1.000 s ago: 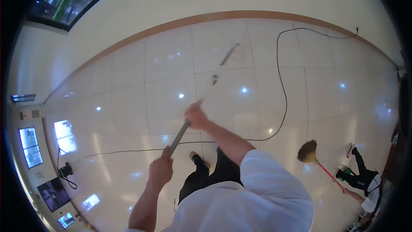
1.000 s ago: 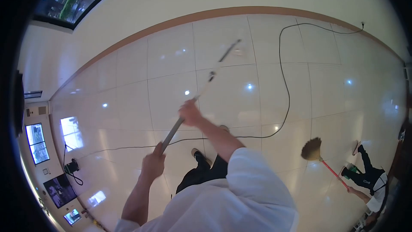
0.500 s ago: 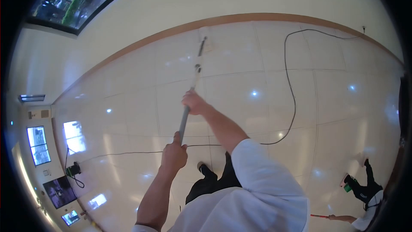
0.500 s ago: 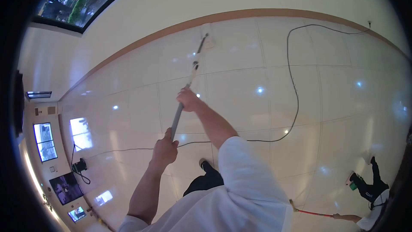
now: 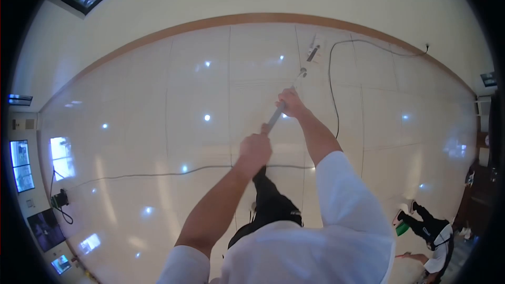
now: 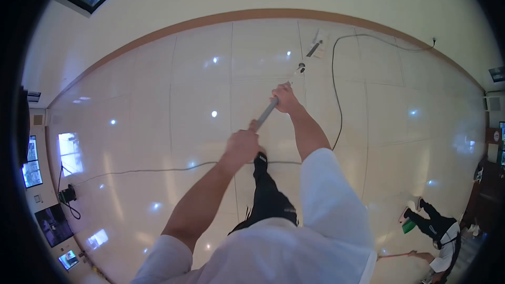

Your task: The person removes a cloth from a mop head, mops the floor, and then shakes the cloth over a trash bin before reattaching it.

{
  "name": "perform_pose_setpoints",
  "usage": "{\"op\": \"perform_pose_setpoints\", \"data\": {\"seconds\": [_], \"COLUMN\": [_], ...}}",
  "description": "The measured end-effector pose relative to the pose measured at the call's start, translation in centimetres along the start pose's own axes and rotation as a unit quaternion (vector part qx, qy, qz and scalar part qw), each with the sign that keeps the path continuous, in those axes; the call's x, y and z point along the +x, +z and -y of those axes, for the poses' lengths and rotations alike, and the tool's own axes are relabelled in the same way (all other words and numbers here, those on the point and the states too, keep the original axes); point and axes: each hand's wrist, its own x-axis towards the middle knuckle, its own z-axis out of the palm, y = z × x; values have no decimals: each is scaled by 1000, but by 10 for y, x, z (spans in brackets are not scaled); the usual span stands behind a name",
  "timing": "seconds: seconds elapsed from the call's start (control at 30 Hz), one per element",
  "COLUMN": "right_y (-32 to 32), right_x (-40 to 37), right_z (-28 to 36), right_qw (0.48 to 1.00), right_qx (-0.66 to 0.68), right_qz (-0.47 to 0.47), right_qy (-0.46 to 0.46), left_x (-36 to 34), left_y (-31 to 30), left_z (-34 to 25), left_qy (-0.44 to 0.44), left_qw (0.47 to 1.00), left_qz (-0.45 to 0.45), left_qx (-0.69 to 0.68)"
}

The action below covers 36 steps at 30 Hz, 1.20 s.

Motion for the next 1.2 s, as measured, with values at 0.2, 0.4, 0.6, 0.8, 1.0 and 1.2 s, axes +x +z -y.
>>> {"op": "perform_pose_setpoints", "data": {"seconds": [0.2, 0.4, 0.6, 0.8, 1.0, 1.2], "right_y": [96, 100, 39, 5, 2, -33], "right_x": [-111, -235, -321, -446, -449, -476], "right_z": [198, 442, 472, 399, 481, 488], "right_qw": [990, 980, 987, 982, 926, 900], "right_qx": [68, 35, 98, -3, 106, 197], "right_qz": [105, 174, 131, 185, 349, 329], "right_qy": [-69, -87, -4, 48, -100, -209], "left_x": [-232, -479, -545, -526, -629, -665], "left_y": [61, 117, 75, 195, 216, 219], "left_z": [75, 70, 32, -30, -19, -188], "left_qy": [-105, -226, -163, -76, -221, -352], "left_qw": [994, 974, 984, 994, 969, 928], "left_qz": [11, -1, 49, -18, -109, -115], "left_qx": [12, 20, 60, 82, -25, 39]}}
